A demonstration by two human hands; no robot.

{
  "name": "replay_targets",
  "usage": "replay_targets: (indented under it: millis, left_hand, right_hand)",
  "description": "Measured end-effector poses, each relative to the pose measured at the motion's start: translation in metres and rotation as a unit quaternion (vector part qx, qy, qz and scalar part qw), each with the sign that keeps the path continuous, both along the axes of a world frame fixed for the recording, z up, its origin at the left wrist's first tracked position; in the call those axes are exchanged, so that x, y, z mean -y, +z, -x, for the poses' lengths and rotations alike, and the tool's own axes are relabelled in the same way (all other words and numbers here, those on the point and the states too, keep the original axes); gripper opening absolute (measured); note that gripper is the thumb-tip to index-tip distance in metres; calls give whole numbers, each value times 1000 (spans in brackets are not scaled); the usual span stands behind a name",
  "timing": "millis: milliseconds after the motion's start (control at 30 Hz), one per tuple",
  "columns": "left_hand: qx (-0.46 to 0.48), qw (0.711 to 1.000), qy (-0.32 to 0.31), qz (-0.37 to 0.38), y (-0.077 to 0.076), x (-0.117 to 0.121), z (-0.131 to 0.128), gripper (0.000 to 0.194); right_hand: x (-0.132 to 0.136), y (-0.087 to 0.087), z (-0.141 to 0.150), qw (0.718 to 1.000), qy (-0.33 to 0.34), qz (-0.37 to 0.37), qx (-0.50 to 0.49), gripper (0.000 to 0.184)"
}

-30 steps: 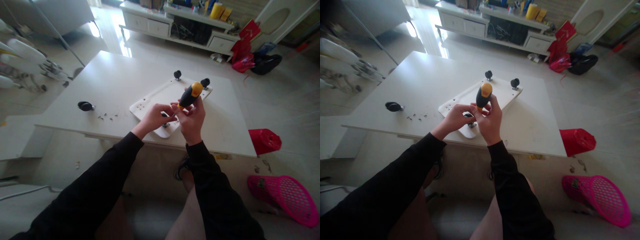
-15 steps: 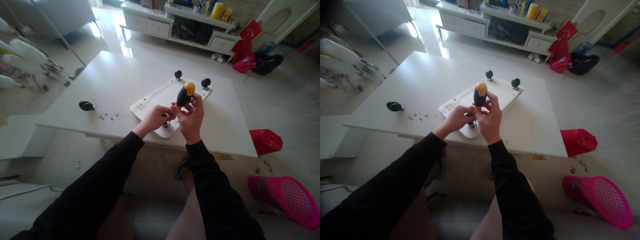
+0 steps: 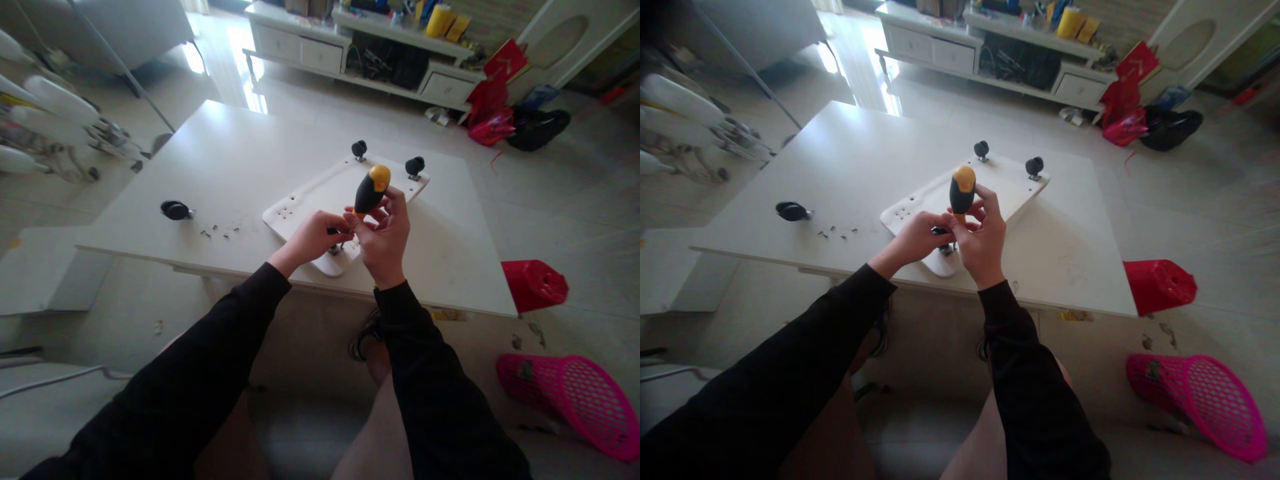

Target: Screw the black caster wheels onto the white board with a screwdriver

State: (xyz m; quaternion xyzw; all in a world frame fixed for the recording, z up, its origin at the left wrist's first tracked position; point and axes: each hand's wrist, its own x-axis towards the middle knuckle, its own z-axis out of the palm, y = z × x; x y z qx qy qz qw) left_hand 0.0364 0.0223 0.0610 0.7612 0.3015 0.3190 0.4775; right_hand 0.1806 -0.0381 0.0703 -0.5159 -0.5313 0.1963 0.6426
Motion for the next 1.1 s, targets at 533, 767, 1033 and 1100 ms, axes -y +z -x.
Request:
replay_targets:
  millis: [533,767,1033,1100]
  left_hand:
    - [-8,1000,9,-18,-1,-2,3,9]
    - [-4,1000,12,-17,-2,-1,0,18]
    - [2,1000,-12,-14,-2,-4,3,11]
    - [-5,1000,-9,-9,-1,-4,3,11]
  right_hand:
    - [2,3,1,999,30,33,-24,53]
    - [1,2,2,999,40,27,2,61]
    - [-3,-6,-3,998,64,10,3,48]
    - [-2,-6,-3,996,85,10,11,46]
